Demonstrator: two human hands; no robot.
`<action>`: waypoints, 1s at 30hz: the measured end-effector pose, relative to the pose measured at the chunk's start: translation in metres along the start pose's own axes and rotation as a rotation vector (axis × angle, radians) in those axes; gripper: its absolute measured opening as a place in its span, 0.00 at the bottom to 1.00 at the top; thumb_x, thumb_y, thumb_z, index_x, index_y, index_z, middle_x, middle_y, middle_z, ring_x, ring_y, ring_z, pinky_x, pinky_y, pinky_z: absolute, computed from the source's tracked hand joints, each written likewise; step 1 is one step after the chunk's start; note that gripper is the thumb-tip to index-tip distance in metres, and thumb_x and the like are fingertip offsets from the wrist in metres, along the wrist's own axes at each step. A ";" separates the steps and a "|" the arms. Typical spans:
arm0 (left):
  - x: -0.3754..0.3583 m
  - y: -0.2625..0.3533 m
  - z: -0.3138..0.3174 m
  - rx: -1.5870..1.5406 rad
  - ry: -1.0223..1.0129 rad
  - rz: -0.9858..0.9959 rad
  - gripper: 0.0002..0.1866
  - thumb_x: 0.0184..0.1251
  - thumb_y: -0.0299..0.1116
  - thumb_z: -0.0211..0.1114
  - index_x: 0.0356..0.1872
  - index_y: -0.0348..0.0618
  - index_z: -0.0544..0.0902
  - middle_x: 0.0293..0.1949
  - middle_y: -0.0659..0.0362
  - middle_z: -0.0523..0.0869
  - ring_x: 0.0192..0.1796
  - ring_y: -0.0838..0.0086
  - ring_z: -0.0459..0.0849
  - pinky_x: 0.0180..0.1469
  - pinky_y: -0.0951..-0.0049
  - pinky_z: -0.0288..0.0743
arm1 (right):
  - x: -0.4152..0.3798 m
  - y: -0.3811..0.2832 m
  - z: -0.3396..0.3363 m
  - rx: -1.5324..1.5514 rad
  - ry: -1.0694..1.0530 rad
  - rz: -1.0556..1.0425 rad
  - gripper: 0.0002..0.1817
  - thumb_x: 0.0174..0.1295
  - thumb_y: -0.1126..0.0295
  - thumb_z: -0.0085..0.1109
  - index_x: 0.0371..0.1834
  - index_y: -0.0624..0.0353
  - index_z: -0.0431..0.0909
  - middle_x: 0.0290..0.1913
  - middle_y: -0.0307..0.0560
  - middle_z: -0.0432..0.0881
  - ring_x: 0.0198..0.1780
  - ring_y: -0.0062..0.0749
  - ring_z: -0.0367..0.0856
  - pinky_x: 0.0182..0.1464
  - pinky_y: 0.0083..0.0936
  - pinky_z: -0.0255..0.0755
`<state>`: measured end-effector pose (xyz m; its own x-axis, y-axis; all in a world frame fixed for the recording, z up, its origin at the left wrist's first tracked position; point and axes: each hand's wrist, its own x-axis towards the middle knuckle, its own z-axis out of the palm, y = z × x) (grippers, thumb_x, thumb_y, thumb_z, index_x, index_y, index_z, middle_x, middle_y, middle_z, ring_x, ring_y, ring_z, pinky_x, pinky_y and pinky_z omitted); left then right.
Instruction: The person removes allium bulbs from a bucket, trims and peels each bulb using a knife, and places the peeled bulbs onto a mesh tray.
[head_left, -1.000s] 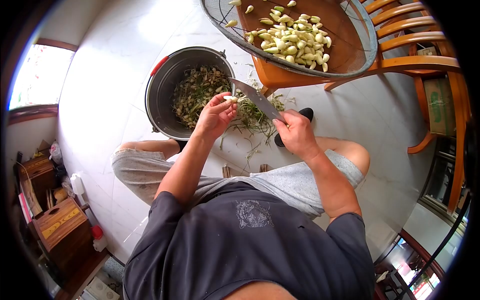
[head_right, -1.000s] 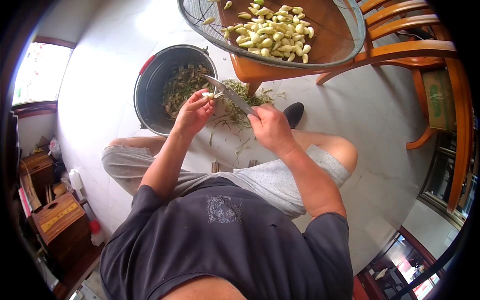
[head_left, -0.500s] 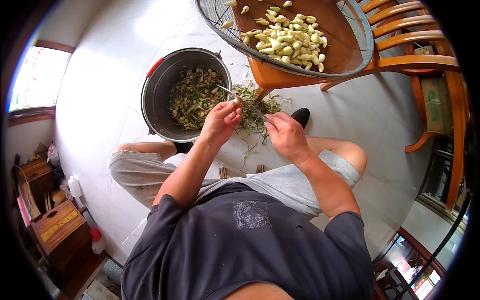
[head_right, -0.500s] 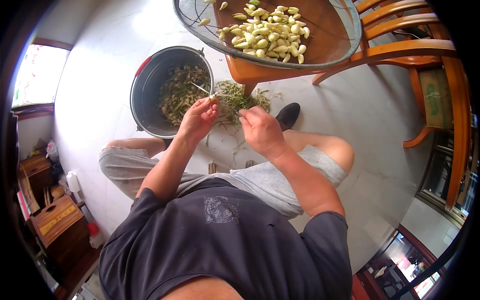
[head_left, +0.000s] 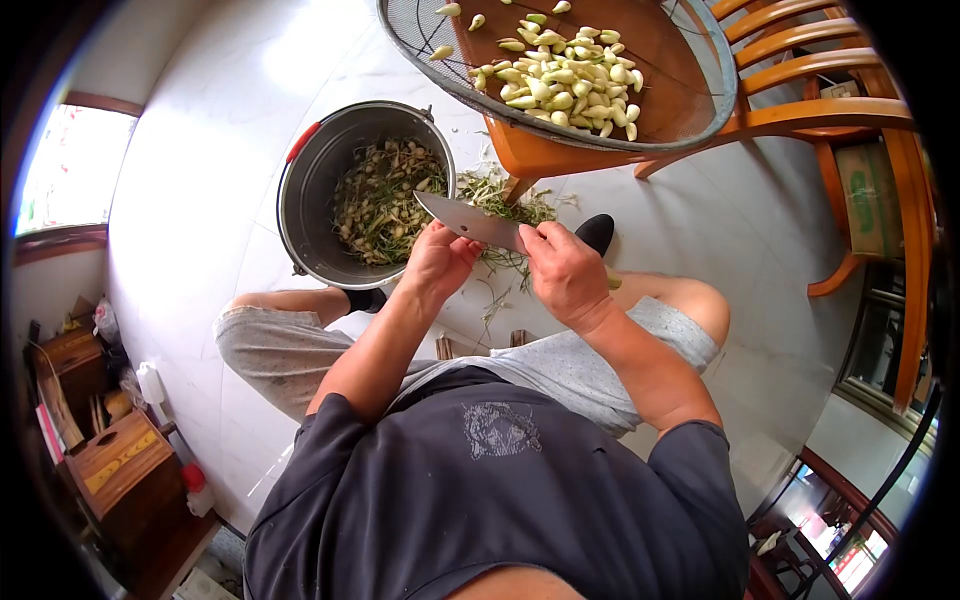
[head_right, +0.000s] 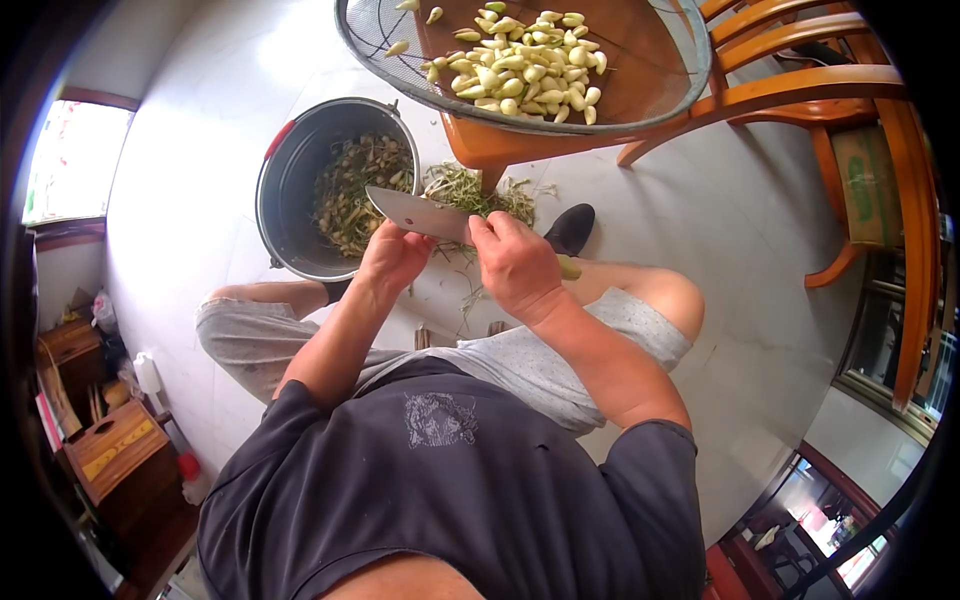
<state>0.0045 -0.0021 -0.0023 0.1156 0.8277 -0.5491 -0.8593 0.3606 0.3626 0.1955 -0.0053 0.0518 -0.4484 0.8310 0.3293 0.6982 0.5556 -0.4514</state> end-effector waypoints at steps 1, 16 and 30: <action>0.001 -0.001 -0.001 -0.005 -0.012 -0.001 0.04 0.66 0.23 0.57 0.40 0.41 0.75 0.38 0.58 0.82 0.38 0.73 0.81 0.39 0.75 0.76 | 0.000 0.000 0.000 -0.007 0.009 -0.005 0.14 0.51 0.78 0.60 0.43 0.60 0.79 0.35 0.43 0.77 0.34 0.37 0.80 0.35 0.28 0.76; -0.001 0.000 0.000 0.042 -0.077 0.023 0.02 0.67 0.24 0.57 0.39 0.40 0.76 0.34 0.57 0.82 0.33 0.74 0.79 0.36 0.75 0.74 | -0.004 0.010 0.009 0.010 -0.068 0.119 0.11 0.55 0.74 0.56 0.41 0.62 0.81 0.33 0.49 0.77 0.36 0.43 0.80 0.36 0.35 0.76; -0.012 0.064 0.066 0.377 -0.327 0.057 0.17 0.72 0.38 0.55 0.51 0.34 0.74 0.26 0.62 0.75 0.29 0.79 0.74 0.30 0.79 0.69 | -0.002 0.030 0.009 0.196 -0.289 0.405 0.09 0.56 0.71 0.56 0.36 0.64 0.81 0.34 0.57 0.79 0.40 0.53 0.77 0.45 0.40 0.72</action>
<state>-0.0192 0.0393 0.0769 0.2754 0.9204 -0.2776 -0.6357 0.3910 0.6656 0.2123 0.0106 0.0300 -0.3192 0.9383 -0.1332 0.7422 0.1601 -0.6507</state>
